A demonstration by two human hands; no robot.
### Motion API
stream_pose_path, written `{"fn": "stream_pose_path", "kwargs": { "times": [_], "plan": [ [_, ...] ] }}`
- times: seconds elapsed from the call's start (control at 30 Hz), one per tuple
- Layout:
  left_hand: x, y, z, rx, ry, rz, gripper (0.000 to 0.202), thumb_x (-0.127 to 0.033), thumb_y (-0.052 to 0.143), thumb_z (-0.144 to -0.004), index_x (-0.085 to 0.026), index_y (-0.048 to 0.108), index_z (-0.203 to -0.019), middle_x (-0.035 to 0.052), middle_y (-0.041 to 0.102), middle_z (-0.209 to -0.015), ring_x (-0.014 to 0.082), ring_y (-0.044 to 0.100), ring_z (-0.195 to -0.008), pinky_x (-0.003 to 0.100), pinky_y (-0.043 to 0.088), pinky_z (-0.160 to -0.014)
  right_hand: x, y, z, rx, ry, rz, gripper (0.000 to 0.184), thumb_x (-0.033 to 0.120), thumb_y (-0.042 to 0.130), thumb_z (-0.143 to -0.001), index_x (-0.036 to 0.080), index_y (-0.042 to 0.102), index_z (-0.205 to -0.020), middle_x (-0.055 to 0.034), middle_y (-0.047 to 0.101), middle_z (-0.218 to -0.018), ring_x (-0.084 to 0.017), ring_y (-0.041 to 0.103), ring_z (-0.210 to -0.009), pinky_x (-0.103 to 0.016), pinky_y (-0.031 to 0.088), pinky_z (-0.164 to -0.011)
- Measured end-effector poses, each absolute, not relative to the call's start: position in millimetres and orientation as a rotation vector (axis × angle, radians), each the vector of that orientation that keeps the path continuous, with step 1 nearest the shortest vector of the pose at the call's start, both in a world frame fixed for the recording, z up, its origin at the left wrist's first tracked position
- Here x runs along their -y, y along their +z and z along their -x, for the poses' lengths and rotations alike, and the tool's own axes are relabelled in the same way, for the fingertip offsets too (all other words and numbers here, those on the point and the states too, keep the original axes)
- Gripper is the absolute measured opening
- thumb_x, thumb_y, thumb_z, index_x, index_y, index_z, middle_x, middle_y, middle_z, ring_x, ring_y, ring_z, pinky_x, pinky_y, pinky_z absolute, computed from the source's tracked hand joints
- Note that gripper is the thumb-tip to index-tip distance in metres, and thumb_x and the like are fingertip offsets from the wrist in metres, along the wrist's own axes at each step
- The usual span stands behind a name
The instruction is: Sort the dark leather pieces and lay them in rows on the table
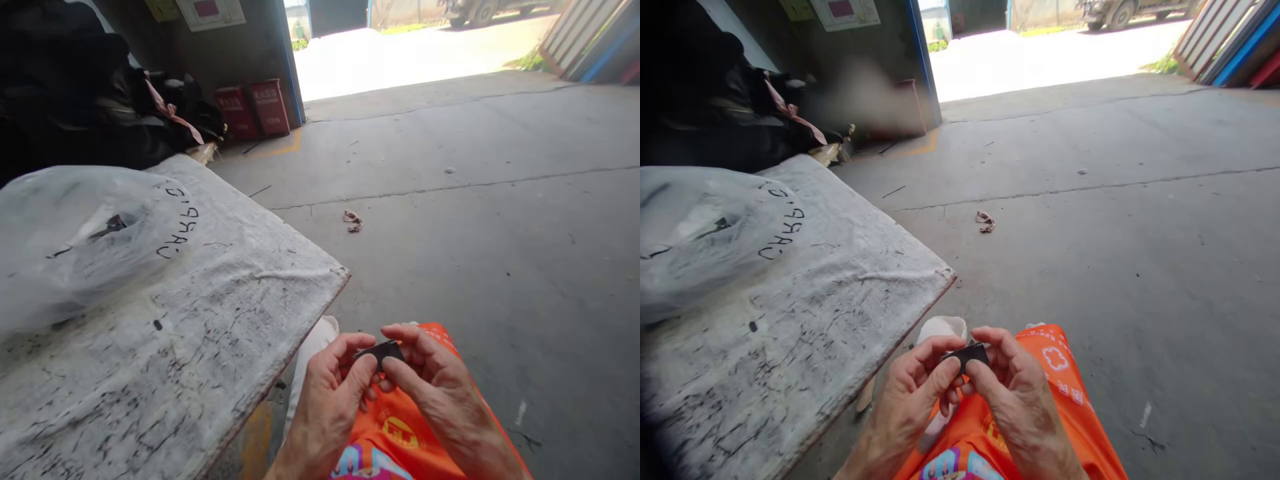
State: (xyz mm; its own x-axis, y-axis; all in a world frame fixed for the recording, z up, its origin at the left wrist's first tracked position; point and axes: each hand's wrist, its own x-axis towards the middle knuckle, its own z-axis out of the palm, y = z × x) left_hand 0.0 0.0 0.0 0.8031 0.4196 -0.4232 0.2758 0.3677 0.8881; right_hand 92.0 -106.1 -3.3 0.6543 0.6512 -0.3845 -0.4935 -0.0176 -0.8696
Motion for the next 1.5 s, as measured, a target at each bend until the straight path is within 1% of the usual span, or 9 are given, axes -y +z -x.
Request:
{"fn": "stream_pose_path", "kwargs": {
  "times": [0.13, 0.3, 0.53, 0.67, 0.77, 0.93, 1.13, 1.33, 1.5],
  "plan": [
    [1, 2, 9, -0.673, 0.087, -1.269, 0.018, -0.035, 0.06, -0.083, -0.018, 0.064, -0.09, -0.0008, 0.059, -0.066, 0.0073, 0.047, -0.05, 0.019, 0.038, -0.047, 108, -2, -87, 0.155, 0.948, 1.374, 0.035, 0.041, 0.078, -0.064, 0.018, 0.063, -0.086, 0.0028, 0.064, -0.057, -0.014, 0.063, -0.049, -0.025, 0.053, -0.051],
    [7, 1, 20, -0.681, 0.095, -1.275, 0.017, -0.035, 0.06, -0.083, -0.019, 0.063, -0.083, -0.0012, 0.059, -0.066, 0.0058, 0.046, -0.051, 0.016, 0.036, -0.046, 115, 3, -80, 0.289, 1.026, 1.471, 0.027, 0.043, 0.066, -0.078, 0.017, 0.062, -0.07, -0.0007, 0.065, -0.061, -0.014, 0.064, -0.053, -0.023, 0.052, -0.053],
    [9, -1, 22, -0.71, -0.023, -1.115, 0.033, -0.049, 0.066, -0.074, -0.017, 0.06, -0.074, -0.0032, 0.053, -0.051, 0.0065, 0.045, -0.039, 0.016, 0.035, -0.038, 133, 8, -78, 0.291, 1.139, 1.444, 0.045, 0.057, 0.048, -0.086, 0.016, 0.066, -0.079, -0.005, 0.067, -0.057, -0.018, 0.067, -0.055, -0.027, 0.054, -0.056],
    [12, -3, 22, -0.697, -0.069, -1.096, 0.036, -0.053, 0.063, -0.075, -0.017, 0.06, -0.075, -0.0025, 0.054, -0.053, 0.007, 0.046, -0.039, 0.016, 0.036, -0.036, 141, 5, -72, 0.13, 1.129, 1.414, 0.032, 0.048, 0.067, -0.077, 0.019, 0.066, -0.09, 0.0005, 0.066, -0.054, -0.016, 0.066, -0.052, -0.027, 0.054, -0.058],
    [13, -5, 23, -0.665, -0.11, -1.157, 0.031, -0.048, 0.062, -0.078, -0.017, 0.062, -0.079, -0.0022, 0.056, -0.057, 0.0062, 0.046, -0.042, 0.016, 0.037, -0.038, 143, 0, -65, 0.054, 1.107, 1.415, 0.034, 0.043, 0.073, -0.072, 0.02, 0.064, -0.095, 0.0021, 0.066, -0.054, -0.015, 0.066, -0.052, -0.027, 0.054, -0.058],
    [16, -8, 21, -0.652, -0.181, -1.174, 0.023, -0.04, 0.06, -0.081, -0.017, 0.062, -0.077, -0.0032, 0.054, -0.055, 0.006, 0.043, -0.042, 0.016, 0.036, -0.039, 149, -2, -57, 0.021, 0.877, 1.564, 0.029, 0.041, 0.072, -0.072, 0.021, 0.067, -0.092, 0.0011, 0.068, -0.062, -0.015, 0.066, -0.053, -0.024, 0.055, -0.054],
    [19, -14, 18, -0.662, -0.175, -1.161, 0.026, -0.043, 0.061, -0.079, -0.017, 0.063, -0.079, -0.0042, 0.051, -0.058, 0.0059, 0.043, -0.044, 0.016, 0.037, -0.039, 161, -7, -65, 0.541, 0.579, 1.905, 0.009, 0.026, 0.064, -0.08, 0.024, 0.071, -0.086, 0.0, 0.072, -0.072, -0.014, 0.068, -0.061, -0.018, 0.055, -0.058],
    [19, -13, 19, -0.643, -0.21, -1.234, 0.021, -0.036, 0.059, -0.083, -0.016, 0.066, -0.081, -0.0036, 0.054, -0.063, 0.0046, 0.042, -0.047, 0.015, 0.036, -0.043, 161, -14, -69, 0.739, 0.475, 1.961, 0.008, 0.02, 0.06, -0.083, 0.023, 0.067, -0.084, 0.002, 0.071, -0.069, -0.012, 0.067, -0.058, -0.014, 0.053, -0.055],
    [21, -15, 17, -0.672, -0.229, -1.196, 0.026, -0.041, 0.06, -0.082, -0.016, 0.063, -0.084, -0.005, 0.051, -0.06, 0.0041, 0.041, -0.043, 0.014, 0.034, -0.039, 160, -16, -67, 0.769, 0.327, 1.965, 0.01, 0.015, 0.061, -0.082, 0.024, 0.065, -0.083, 0.0062, 0.069, -0.068, -0.007, 0.065, -0.057, -0.01, 0.05, -0.057]
  ]
}}
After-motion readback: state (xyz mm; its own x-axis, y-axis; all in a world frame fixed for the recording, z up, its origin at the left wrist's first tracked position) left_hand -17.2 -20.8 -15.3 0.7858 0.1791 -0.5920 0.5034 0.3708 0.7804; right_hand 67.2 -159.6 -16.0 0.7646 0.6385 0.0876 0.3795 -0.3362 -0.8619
